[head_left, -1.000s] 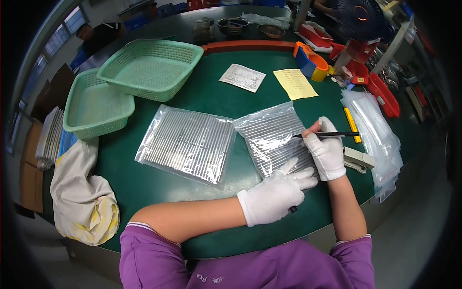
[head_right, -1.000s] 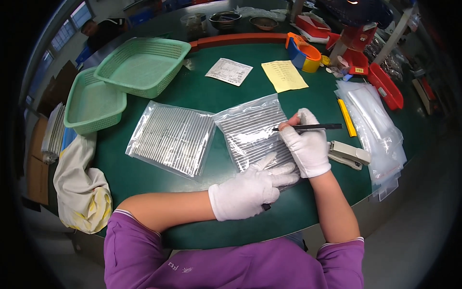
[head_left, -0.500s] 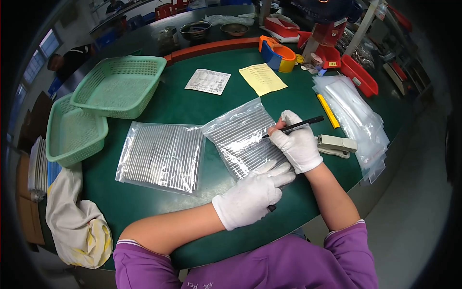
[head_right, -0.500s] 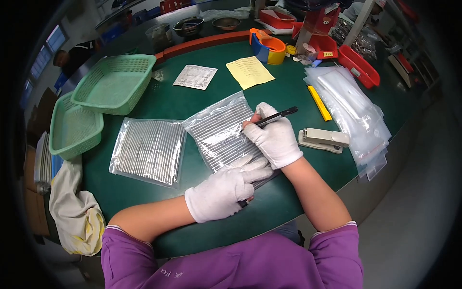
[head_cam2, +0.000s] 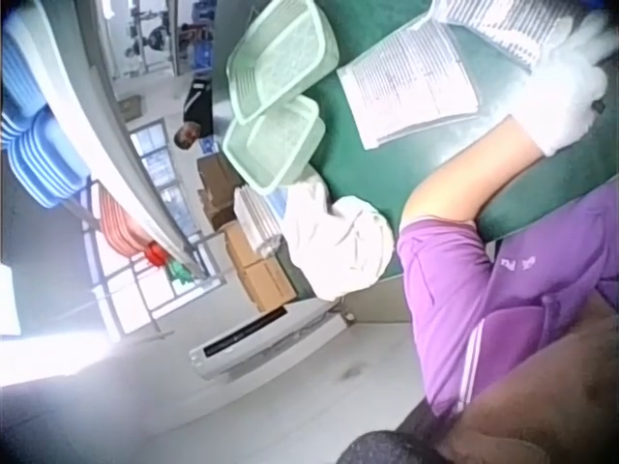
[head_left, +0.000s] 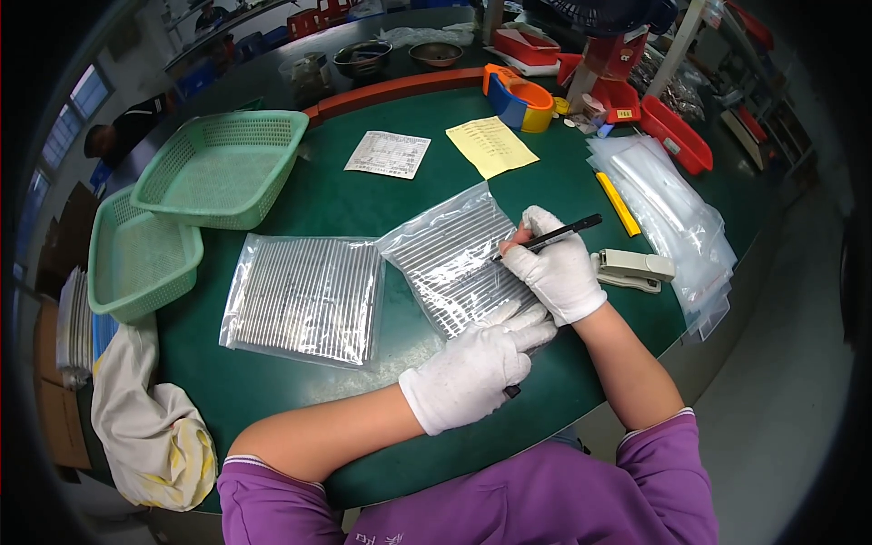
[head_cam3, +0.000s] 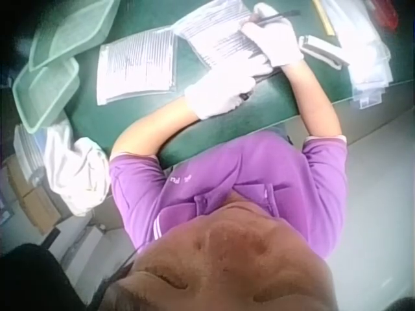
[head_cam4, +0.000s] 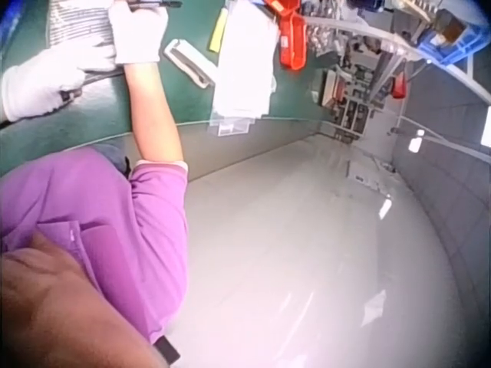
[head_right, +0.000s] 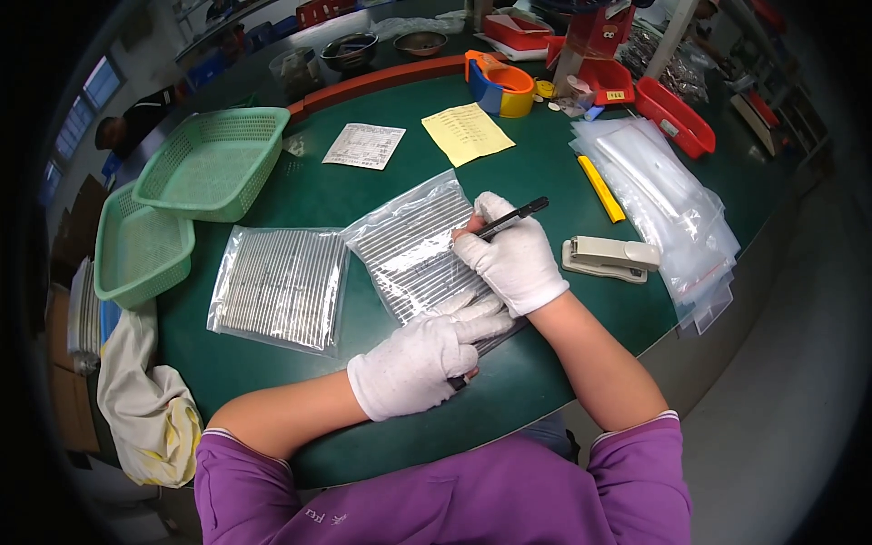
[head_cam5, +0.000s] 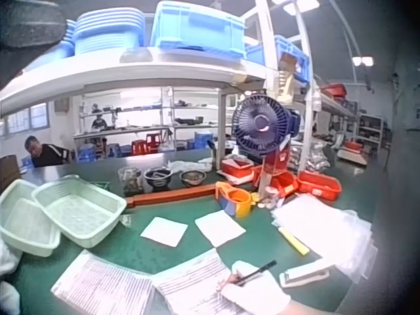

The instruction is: Packaging bundles of metal rods into plastic bags, labeling them with a marker, and placing them into a cardboard box.

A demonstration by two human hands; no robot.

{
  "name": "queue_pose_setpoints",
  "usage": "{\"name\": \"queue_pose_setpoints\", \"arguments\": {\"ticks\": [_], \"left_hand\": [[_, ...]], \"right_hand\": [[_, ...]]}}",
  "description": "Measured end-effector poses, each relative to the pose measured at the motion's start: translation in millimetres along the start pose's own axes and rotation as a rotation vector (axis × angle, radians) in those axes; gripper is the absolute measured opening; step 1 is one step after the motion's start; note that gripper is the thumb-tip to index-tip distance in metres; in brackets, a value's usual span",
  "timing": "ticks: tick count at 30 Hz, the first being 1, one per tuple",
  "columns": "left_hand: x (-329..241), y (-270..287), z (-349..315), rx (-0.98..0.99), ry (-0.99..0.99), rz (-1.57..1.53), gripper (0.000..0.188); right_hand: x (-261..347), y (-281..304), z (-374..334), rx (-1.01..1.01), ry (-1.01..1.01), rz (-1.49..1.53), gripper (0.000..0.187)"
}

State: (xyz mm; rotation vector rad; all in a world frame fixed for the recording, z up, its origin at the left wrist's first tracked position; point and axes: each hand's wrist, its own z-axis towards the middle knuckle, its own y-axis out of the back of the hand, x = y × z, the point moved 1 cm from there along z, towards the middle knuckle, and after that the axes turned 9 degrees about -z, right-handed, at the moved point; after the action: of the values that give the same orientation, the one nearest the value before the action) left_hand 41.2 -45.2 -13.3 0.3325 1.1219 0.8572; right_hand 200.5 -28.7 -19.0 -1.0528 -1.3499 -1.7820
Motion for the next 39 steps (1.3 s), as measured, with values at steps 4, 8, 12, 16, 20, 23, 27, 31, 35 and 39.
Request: {"name": "queue_pose_setpoints", "arguments": {"ticks": [4,8,12,16,20,23,27,31,35,39], "left_hand": [[-0.2,0.8,1.0,0.009,-0.002,0.012,0.01],[0.1,0.1,0.7,0.013,0.019,-0.013,0.01],[1.9,-1.1,-0.9,0.038,0.065,-0.039,0.008],[0.6,-0.3,0.1,0.052,0.084,-0.043,0.007],[0.9,-0.1,-0.1,0.021,0.039,-0.014,0.009],[0.0,0.3,0.6,-0.007,0.004,0.007,0.01],[0.0,0.9,1.2,0.023,0.025,-0.017,0.009],[0.0,0.3,1.0,0.008,0.018,-0.006,0.008],[-0.4,0.7,1.4,0.011,0.02,-0.008,0.007],[-0.8,1.0,2.5,0.007,0.022,-0.01,0.006]], "right_hand": [[-1.8,1.8,0.2,-0.019,0.031,-0.068,0.018],[3.5,4.6,0.9,-0.062,0.012,-0.126,0.019],[1.3,3.1,1.7,-0.051,0.03,-0.084,0.019],[1.5,4.2,1.6,-0.056,0.027,-0.181,0.019],[0.2,4.4,1.7,-0.047,0.026,-0.15,0.019],[-2.8,3.9,1.9,-0.052,0.04,-0.126,0.018],[-2.3,4.9,3.7,-0.089,0.056,-0.138,0.019],[0.2,4.3,3.4,-0.112,0.038,-0.199,0.02],[4.8,6.3,1.1,-0.093,0.028,-0.236,0.02],[2.0,6.1,2.4,-0.104,0.025,-0.248,0.02]]}}
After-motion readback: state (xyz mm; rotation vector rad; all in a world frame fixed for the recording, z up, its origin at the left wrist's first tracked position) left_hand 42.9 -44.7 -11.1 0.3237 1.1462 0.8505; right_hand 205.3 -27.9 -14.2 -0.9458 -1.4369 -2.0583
